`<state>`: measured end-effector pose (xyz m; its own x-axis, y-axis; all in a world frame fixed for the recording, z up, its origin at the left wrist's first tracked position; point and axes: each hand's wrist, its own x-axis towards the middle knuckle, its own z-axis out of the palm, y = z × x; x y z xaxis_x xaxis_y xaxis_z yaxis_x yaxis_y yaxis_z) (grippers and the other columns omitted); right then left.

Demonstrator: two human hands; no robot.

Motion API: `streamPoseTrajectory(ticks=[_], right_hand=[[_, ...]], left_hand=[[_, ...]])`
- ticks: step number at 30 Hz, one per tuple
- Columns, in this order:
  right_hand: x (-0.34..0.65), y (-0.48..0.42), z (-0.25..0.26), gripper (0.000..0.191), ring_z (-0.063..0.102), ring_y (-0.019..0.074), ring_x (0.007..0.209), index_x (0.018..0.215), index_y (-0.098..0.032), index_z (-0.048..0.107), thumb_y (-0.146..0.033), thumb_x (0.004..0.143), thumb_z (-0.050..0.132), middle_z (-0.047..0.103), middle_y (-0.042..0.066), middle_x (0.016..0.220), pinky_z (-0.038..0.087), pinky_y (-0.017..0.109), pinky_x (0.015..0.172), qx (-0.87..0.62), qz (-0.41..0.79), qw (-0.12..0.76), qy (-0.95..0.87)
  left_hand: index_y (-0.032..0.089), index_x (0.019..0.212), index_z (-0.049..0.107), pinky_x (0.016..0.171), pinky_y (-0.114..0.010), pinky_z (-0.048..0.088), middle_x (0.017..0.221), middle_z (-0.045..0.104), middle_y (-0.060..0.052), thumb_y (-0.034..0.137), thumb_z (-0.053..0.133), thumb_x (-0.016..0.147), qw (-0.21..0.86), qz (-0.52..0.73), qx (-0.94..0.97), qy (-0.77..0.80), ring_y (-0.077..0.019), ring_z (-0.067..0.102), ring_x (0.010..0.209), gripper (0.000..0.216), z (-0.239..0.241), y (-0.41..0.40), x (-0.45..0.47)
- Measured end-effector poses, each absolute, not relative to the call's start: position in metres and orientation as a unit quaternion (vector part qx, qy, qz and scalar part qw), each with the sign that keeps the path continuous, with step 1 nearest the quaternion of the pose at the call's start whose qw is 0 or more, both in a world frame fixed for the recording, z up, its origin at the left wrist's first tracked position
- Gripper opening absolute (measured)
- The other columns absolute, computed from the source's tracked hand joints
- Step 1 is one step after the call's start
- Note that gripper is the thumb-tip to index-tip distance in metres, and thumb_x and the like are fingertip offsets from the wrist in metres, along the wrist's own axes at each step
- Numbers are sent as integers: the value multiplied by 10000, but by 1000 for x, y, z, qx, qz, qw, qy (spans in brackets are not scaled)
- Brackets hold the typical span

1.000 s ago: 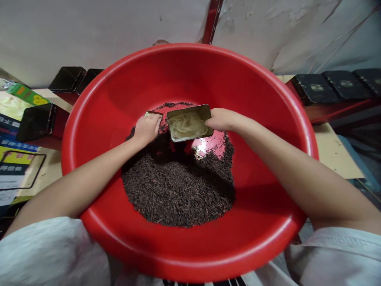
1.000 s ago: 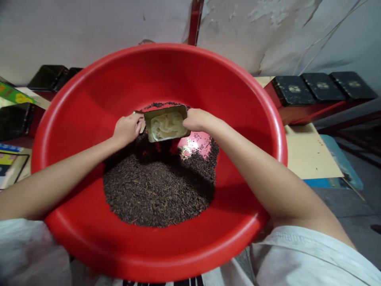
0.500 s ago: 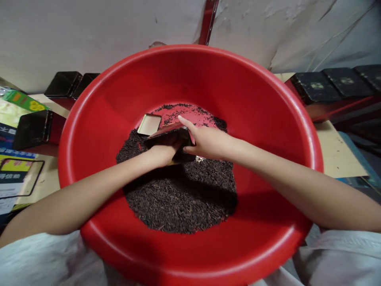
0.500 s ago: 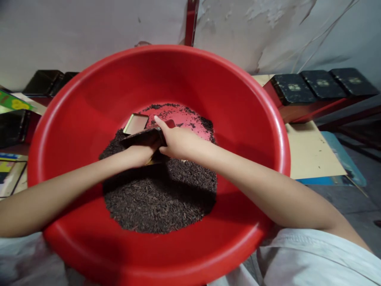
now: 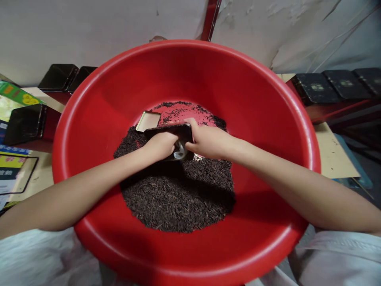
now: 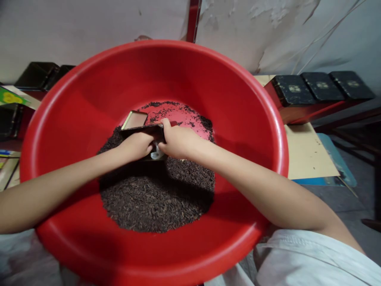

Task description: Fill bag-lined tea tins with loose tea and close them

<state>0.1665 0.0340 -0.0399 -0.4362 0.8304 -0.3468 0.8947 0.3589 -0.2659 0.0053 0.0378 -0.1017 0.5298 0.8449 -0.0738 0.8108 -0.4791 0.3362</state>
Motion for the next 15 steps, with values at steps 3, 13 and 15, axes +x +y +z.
streamPoseTrajectory(ticks=[3, 13, 15], right_hand=[[172, 49, -41, 584, 534, 193, 600, 1314, -121, 364, -268, 761, 480, 647, 103, 792, 337, 294, 542, 559, -223, 72, 795], [186, 80, -68, 666, 477, 321, 1175, 1402, -62, 305, -161, 759, 447, 460, 222, 1321, 381, 446, 937, 604, -109, -161, 773], [186, 79, -71, 584, 382, 306, 1276, 1361, -144, 402, -168, 778, 426, 434, 163, 1376, 306, 461, 1018, 545, -54, -195, 814]], left_hand=[[141, 809, 631, 720, -315, 477, 926, 632, -111, 25, 433, 697, 115, 42, 875, 469, -213, 608, 818, 255, -82, 37, 2], [188, 594, 433, 585, -284, 376, 722, 495, -28, 79, 437, 575, 86, 224, 840, 487, -160, 478, 670, 111, -66, 50, -16], [179, 728, 521, 591, -272, 380, 721, 523, -16, 97, 445, 579, 128, 208, 835, 494, -155, 483, 655, 186, -65, 51, -15]])
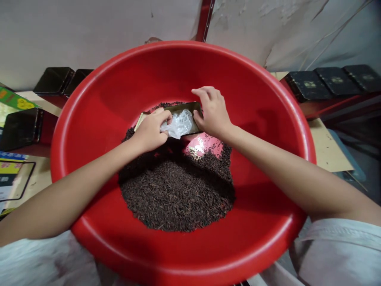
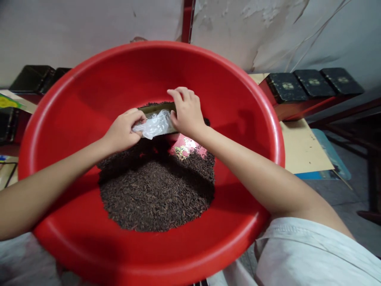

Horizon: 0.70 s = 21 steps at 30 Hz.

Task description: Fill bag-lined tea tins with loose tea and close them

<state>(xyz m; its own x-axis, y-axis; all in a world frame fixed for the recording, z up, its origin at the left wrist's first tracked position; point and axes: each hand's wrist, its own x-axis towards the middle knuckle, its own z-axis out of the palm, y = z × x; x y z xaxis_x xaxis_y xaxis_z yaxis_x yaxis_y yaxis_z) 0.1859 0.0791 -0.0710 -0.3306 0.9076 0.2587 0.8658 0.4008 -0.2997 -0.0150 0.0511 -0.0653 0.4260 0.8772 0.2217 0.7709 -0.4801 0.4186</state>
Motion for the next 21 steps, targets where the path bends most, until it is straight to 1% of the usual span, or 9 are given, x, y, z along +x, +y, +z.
streamPoseTrajectory(ticks=[1, 3, 6, 9, 12, 14, 16, 18, 21], right_hand=[[186, 79, -72, 553, 363, 289, 1292, 1329, -193, 446, -162, 778, 420, 448, 125, 1376, 273, 462, 1041, -506, 39, 195, -839], [186, 79, -75, 492, 404, 250, 1253, 1229, -256, 536, -137, 770, 405, 526, 69, 1305, 228, 452, 1064, -422, 38, 176, -889], [187, 82, -74, 359, 516, 213, 1055, 1003, -247, 636, -137, 762, 393, 636, 50, 1047, 218, 434, 1048, -342, 62, 131, -929], [189, 83, -65, 271, 524, 202, 911, 874, -227, 639, -173, 763, 398, 615, 52, 873, 246, 421, 1006, -338, 59, 114, -932], [190, 81, -53, 253, 512, 209, 868, 857, -222, 621, -177, 781, 384, 574, 57, 823, 282, 417, 965, -388, 42, 140, -910], [190, 78, -46, 253, 510, 215, 861, 866, -216, 611, -162, 792, 375, 557, 63, 811, 311, 411, 937, -425, 43, 154, -891], [190, 76, -42, 273, 511, 215, 853, 915, -208, 602, -131, 786, 374, 554, 67, 823, 345, 393, 897, -462, 57, 158, -871], [191, 75, -39, 317, 509, 201, 836, 981, -196, 589, -98, 761, 383, 561, 67, 870, 377, 353, 838, -489, 82, 163, -853], [193, 77, -37, 308, 504, 171, 809, 949, -180, 601, -80, 745, 392, 568, 59, 908, 394, 296, 761, -501, 131, 175, -838]], left_hand=[[174, 799, 553, 597, -268, 384, 722, 543, -11, 105, 446, 588, 147, 196, 834, 495, -152, 485, 644, 247, -65, 51, -15], [173, 884, 590, 602, -266, 386, 709, 570, -2, 116, 444, 613, 171, 162, 837, 495, -147, 488, 617, 313, -63, 52, -16], [182, 820, 616, 604, -280, 384, 673, 569, -6, 135, 463, 630, 146, 100, 851, 495, -156, 496, 610, 248, -60, 53, -20], [181, 728, 602, 670, -316, 423, 771, 586, -36, 150, 490, 624, 80, 92, 871, 475, -193, 540, 728, 155, -60, 54, -24], [170, 720, 594, 795, -363, 448, 949, 602, -72, 144, 499, 636, 37, 139, 885, 443, -236, 559, 904, 129, -63, 56, -25], [168, 741, 589, 845, -381, 441, 949, 614, -73, 139, 508, 649, 38, 153, 886, 436, -243, 564, 932, 126, -64, 57, -25], [166, 759, 577, 816, -368, 447, 854, 618, -59, 140, 520, 666, 63, 146, 881, 446, -227, 577, 860, 112, -64, 56, -24], [161, 846, 575, 749, -330, 457, 811, 619, -45, 174, 551, 698, 112, 155, 862, 469, -199, 580, 779, 150, -63, 55, -22], [159, 1095, 541, 707, -282, 462, 928, 657, -48, 317, 658, 714, 201, 203, 823, 490, -181, 598, 788, 430, -62, 53, -20]])
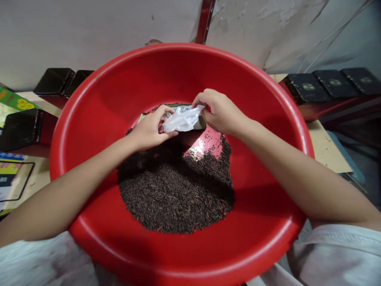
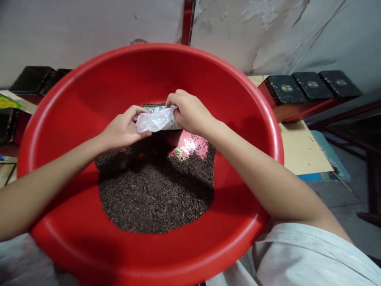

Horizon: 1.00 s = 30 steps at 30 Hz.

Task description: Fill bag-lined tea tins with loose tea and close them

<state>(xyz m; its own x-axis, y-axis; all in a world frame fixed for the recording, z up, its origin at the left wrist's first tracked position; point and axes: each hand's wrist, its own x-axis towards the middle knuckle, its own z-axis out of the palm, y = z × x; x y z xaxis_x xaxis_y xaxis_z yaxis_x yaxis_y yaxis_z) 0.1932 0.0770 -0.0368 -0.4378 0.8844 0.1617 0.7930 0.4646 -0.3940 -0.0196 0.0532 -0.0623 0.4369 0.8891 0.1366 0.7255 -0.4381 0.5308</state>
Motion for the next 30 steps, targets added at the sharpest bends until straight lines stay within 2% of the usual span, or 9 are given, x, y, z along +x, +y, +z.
streamPoseTrajectory(ticks=[4, 9, 12, 15, 18, 22, 25, 27, 30], right_hand=[[194, 78, -36, 248, 518, 173, 839, 926, -172, 609, -128, 806, 397, 591, 55, 908, 407, 292, 743, -526, 187, 190, -808], [186, 61, -28, 313, 510, 202, 1056, 1153, -196, 547, -230, 869, 420, 531, 90, 1193, 412, 329, 862, -494, 153, 285, -807], [181, 50, -25, 376, 507, 227, 1089, 1209, -207, 527, -330, 854, 510, 553, 94, 1196, 394, 360, 900, -438, 145, 272, -845], [179, 49, -27, 261, 556, 214, 970, 1076, -206, 599, -300, 846, 517, 626, 67, 1039, 400, 358, 859, -453, 170, 210, -849], [178, 53, -30, 220, 566, 184, 870, 994, -189, 605, -191, 858, 432, 635, 55, 927, 420, 321, 770, -504, 193, 206, -816], [176, 59, -33, 225, 557, 165, 860, 997, -192, 558, -152, 877, 372, 614, 49, 918, 436, 300, 737, -549, 219, 244, -769], [175, 62, -38, 174, 546, 134, 797, 935, -191, 524, -122, 852, 387, 574, 19, 826, 441, 274, 702, -543, 304, 301, -722], [174, 64, -42, 118, 514, 106, 712, 847, -192, 490, -101, 815, 423, 511, -12, 728, 426, 241, 650, -510, 383, 352, -685], [175, 67, -47, 150, 439, 73, 612, 714, -198, 409, -69, 760, 471, 409, -44, 637, 379, 201, 583, -451, 460, 409, -646]], left_hand=[[144, 1014, 624, 743, -298, 471, 919, 691, -54, 426, 569, 811, 259, 211, 796, 504, -188, 617, 812, 352, -67, 56, -19], [138, 1017, 620, 834, -306, 480, 1008, 685, -68, 340, 477, 870, 309, 270, 762, 501, -190, 614, 931, 288, -75, 60, -20], [149, 1013, 574, 775, -288, 493, 970, 667, -53, 293, 491, 855, 284, 281, 769, 499, -168, 611, 848, 230, -76, 55, -17], [180, 1029, 528, 752, -270, 497, 985, 636, -36, 212, 485, 832, 225, 324, 772, 498, -148, 596, 836, 204, -78, 50, -14], [201, 1014, 512, 801, -293, 497, 1005, 603, -42, 180, 475, 842, 131, 393, 751, 514, -154, 588, 885, 177, -78, 49, -14], [227, 1029, 511, 842, -345, 491, 1026, 576, -64, 218, 457, 899, -34, 432, 726, 534, -188, 581, 956, 141, -71, 51, -22], [243, 1014, 533, 833, -332, 496, 956, 618, -46, 198, 474, 904, -163, 408, 806, 398, -182, 602, 936, 133, -67, 49, -25], [228, 1099, 524, 838, -319, 499, 1005, 653, -50, 146, 459, 902, -209, 362, 860, 293, -180, 620, 967, 224, -67, 47, -23], [203, 1229, 487, 911, -343, 475, 1165, 645, -72, 132, 388, 925, -219, 291, 884, 293, -195, 607, 1092, 327, -74, 48, -18]])
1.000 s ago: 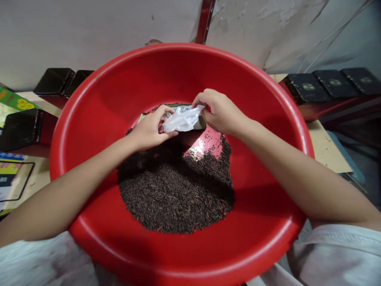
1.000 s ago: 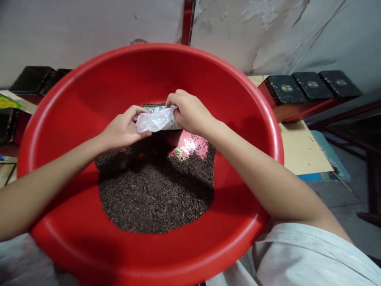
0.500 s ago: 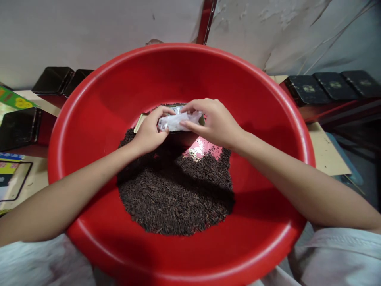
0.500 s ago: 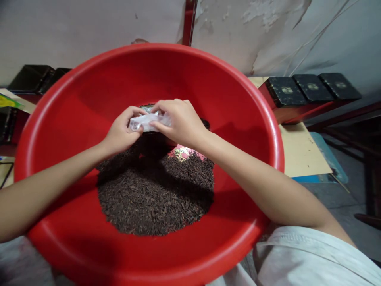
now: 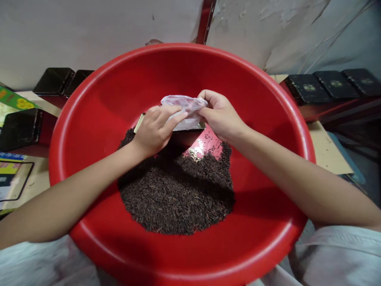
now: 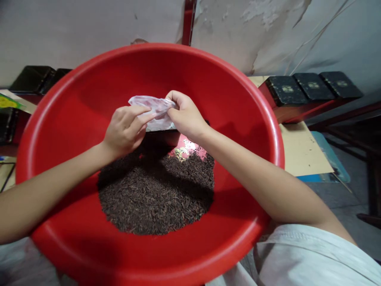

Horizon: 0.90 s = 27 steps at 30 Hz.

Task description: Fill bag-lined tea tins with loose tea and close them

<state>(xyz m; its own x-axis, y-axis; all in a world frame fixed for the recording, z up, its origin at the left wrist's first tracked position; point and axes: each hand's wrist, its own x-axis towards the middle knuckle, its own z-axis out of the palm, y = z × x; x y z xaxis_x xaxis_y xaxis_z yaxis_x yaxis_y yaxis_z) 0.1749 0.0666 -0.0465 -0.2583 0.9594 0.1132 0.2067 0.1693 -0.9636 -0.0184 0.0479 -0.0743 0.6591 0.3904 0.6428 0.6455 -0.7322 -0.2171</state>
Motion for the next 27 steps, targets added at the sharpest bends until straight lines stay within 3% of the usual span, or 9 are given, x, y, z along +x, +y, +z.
streamPoseTrajectory(ticks=[3, 7, 12, 14, 16, 19, 23, 25, 27], right_hand=[[175, 67, -48, 211, 420, 60, 584, 665, -200, 355, -37, 735, 470, 376, -53, 618, 361, 191, 571, -435, 470, 428, -638], [177, 68, -44, 223, 516, 80, 657, 671, -207, 327, -2, 742, 376, 431, -43, 651, 398, 214, 629, -461, 418, 419, -661], [191, 74, -31, 275, 560, 139, 788, 710, -206, 373, 60, 640, 363, 561, 9, 787, 401, 277, 723, -535, 154, 329, -763], [197, 78, -28, 268, 568, 171, 848, 761, -200, 437, 39, 652, 385, 610, 37, 877, 393, 318, 785, -561, 60, 270, -780], [200, 80, -28, 241, 573, 191, 890, 802, -199, 484, -1, 697, 394, 634, 59, 943, 392, 342, 815, -578, 35, 226, -784], [199, 75, -27, 272, 557, 196, 960, 883, -198, 516, -21, 702, 415, 615, 90, 1048, 416, 332, 828, -543, 52, 227, -807], [192, 57, -22, 351, 495, 184, 1094, 948, -208, 522, -2, 677, 440, 565, 102, 1111, 406, 317, 948, -433, 37, 321, -842], [188, 50, -21, 325, 514, 179, 1062, 936, -202, 548, -9, 722, 398, 588, 96, 1065, 413, 323, 944, -389, 36, 326, -861], [186, 49, -22, 332, 551, 177, 995, 944, -184, 580, -23, 772, 347, 621, 84, 1013, 431, 332, 904, -371, 55, 295, -879]], left_hand=[[246, 1223, 520, 985, -397, 439, 1131, 659, -38, 198, 350, 954, 165, -244, -887, -356, -202, 604, 1117, 322, -80, 52, -16], [270, 1037, 621, 1031, -440, 410, 878, 669, 5, 255, 361, 952, 70, -225, -890, -390, -192, 618, 1065, 274, -72, 57, -17], [222, 788, 635, 1094, -558, 275, 907, 677, -25, 229, 460, 887, 82, -254, -873, -409, -234, 552, 1120, 201, -47, 67, -37], [221, 754, 624, 1110, -601, 183, 896, 685, -9, 192, 504, 842, 87, -296, -853, -422, -241, 521, 1127, 152, -42, 74, -52], [225, 714, 615, 1093, -609, 190, 836, 689, 11, 156, 523, 801, 112, -322, -831, -440, -243, 523, 1090, 144, -41, 80, -63], [225, 825, 645, 1021, -563, 321, 935, 704, 1, 167, 539, 774, 181, -322, -822, -434, -249, 548, 1058, 131, -44, 76, -61], [204, 1266, 506, 1054, -506, 325, 1237, 615, -52, 233, 528, 801, 171, -252, -878, -370, -258, 518, 1172, 467, -48, 57, -37], [205, 1255, 509, 1058, -498, 327, 1153, 643, -56, 239, 507, 817, 128, -216, -894, -372, -259, 533, 1152, 439, -49, 52, -29], [229, 1097, 590, 1041, -499, 346, 985, 668, -34, 240, 492, 820, 91, -214, -898, -374, -255, 562, 1091, 294, -51, 50, -27]])
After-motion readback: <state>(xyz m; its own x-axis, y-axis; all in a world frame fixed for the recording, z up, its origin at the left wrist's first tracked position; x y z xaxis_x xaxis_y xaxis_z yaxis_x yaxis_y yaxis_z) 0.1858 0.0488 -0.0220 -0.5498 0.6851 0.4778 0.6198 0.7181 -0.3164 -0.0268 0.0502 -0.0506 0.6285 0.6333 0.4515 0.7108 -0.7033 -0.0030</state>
